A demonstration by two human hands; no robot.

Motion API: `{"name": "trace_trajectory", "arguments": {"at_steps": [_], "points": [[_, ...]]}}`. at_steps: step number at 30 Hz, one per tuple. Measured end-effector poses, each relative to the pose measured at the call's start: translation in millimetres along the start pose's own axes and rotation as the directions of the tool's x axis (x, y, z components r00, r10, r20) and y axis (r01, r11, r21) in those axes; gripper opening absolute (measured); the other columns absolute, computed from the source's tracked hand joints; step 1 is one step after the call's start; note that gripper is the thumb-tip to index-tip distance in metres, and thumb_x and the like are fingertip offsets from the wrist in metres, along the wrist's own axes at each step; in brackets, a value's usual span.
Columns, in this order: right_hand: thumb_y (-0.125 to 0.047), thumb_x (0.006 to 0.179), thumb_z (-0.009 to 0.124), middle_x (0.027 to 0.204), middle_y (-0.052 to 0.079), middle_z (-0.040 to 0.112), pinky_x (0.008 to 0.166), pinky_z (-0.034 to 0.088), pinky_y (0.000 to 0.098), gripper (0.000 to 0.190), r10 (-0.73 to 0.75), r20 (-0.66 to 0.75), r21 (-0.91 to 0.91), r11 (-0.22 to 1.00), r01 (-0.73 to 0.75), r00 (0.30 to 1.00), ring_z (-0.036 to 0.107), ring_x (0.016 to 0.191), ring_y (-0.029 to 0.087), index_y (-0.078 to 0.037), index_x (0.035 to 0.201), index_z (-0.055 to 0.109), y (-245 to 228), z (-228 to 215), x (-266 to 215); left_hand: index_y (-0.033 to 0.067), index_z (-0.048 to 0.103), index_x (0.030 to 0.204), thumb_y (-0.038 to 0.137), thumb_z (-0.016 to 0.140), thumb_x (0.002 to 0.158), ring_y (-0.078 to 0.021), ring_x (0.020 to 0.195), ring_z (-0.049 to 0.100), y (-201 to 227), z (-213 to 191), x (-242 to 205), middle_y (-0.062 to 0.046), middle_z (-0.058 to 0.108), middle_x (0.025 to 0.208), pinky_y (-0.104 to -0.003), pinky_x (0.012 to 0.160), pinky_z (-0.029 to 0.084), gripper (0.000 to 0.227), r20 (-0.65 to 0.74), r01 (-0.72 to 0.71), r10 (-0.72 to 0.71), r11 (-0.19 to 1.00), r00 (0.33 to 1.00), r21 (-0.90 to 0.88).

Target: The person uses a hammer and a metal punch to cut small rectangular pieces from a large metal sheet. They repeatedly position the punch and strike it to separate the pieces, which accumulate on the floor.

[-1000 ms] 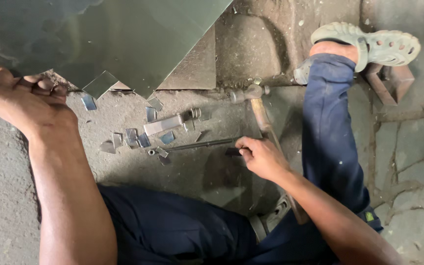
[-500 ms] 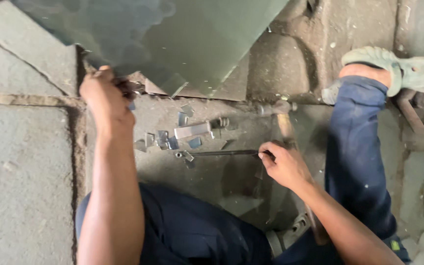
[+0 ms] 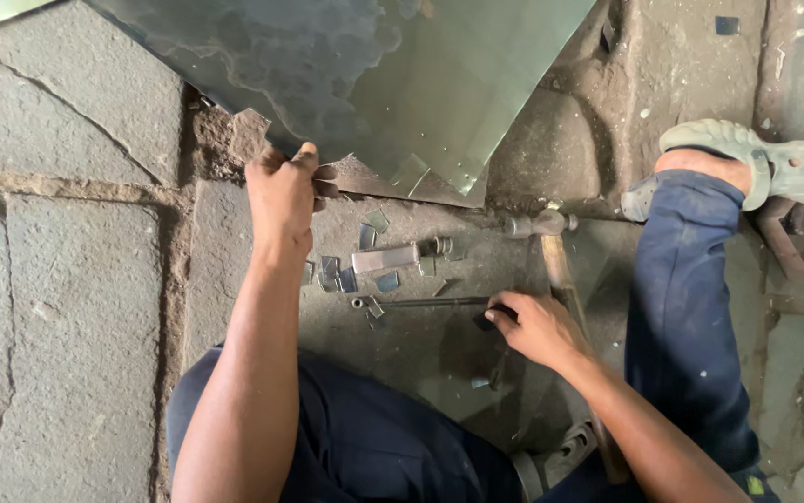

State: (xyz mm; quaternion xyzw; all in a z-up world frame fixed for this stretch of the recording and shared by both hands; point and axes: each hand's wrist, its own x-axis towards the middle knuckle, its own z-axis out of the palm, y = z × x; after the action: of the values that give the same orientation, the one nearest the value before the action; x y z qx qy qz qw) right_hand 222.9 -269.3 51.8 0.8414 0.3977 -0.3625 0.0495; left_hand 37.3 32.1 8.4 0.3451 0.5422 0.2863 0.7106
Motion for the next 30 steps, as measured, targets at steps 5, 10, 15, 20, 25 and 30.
{"name": "trace_trajectory", "arguments": {"at_steps": [5,10,15,20,25,30], "points": [[-0.031,0.088,0.072,0.092,0.011,0.076,0.072,0.057,0.0423,0.023,-0.063,-0.069,0.091,0.993,0.069,0.996,0.074,0.083,0.032,-0.015,0.105,0.074,9,7,6,0.0045,0.063,0.097,0.011,0.064,0.095,-0.0135,0.059,0.071,-4,7,0,-0.005,0.073,0.076,-0.025,0.047,0.046,0.007,-0.001,0.033,-0.033,0.996,0.999,-0.086],[-0.022,0.093,0.07,0.082,0.007,0.076,0.066,0.056,0.0336,0.018,-0.16,-0.113,0.4,0.896,0.193,0.981,0.072,0.073,0.018,-0.007,0.102,0.072,21,-2,21,0.0064,0.063,0.098,0.011,0.061,0.095,-0.0138,0.059,0.073,-6,12,5,-0.002,0.071,0.077,-0.026,0.047,0.049,0.006,-0.045,0.06,-0.066,0.989,0.997,-0.132],[-0.018,0.094,0.067,0.079,0.004,0.072,0.058,0.048,0.0298,0.018,0.072,-0.075,0.745,0.667,0.008,0.995,0.063,0.063,0.011,-0.005,0.106,0.072,22,-5,42,0.0026,0.066,0.095,0.009,0.064,0.097,-0.0159,0.054,0.068,0,9,3,-0.008,0.071,0.071,-0.027,0.045,0.044,0.007,-0.013,0.002,-0.004,0.991,1.0,-0.137],[-0.02,0.096,0.07,0.082,0.005,0.075,0.067,0.055,0.0305,0.019,-0.219,-0.001,0.5,0.845,0.19,0.976,0.067,0.073,0.015,-0.003,0.102,0.073,15,22,37,0.003,0.068,0.094,0.01,0.064,0.098,-0.0139,0.056,0.07,-4,8,-4,-0.006,0.072,0.074,-0.027,0.047,0.047,0.009,0.035,-0.108,0.117,0.975,0.993,-0.193],[-0.023,0.093,0.068,0.086,0.009,0.078,0.07,0.057,0.031,0.02,-0.246,-0.069,0.42,0.872,0.252,0.967,0.077,0.078,0.019,-0.005,0.101,0.073,-8,23,30,0.0039,0.068,0.094,0.013,0.064,0.095,-0.0136,0.05,0.066,0,9,4,-0.007,0.073,0.071,-0.026,0.043,0.044,0.01,-0.017,0.009,-0.011,0.99,1.0,-0.142],[-0.044,0.093,0.069,0.086,0.01,0.076,0.068,0.056,0.0367,0.032,-0.033,-0.02,0.066,0.997,0.034,0.999,0.075,0.076,0.026,-0.016,0.106,0.076,-26,6,21,0.0043,0.065,0.093,0.015,0.064,0.096,-0.014,0.048,0.066,-6,6,7,-0.009,0.073,0.07,-0.026,0.041,0.042,0.011,-0.018,0.051,-0.052,0.998,0.999,-0.043]]}}
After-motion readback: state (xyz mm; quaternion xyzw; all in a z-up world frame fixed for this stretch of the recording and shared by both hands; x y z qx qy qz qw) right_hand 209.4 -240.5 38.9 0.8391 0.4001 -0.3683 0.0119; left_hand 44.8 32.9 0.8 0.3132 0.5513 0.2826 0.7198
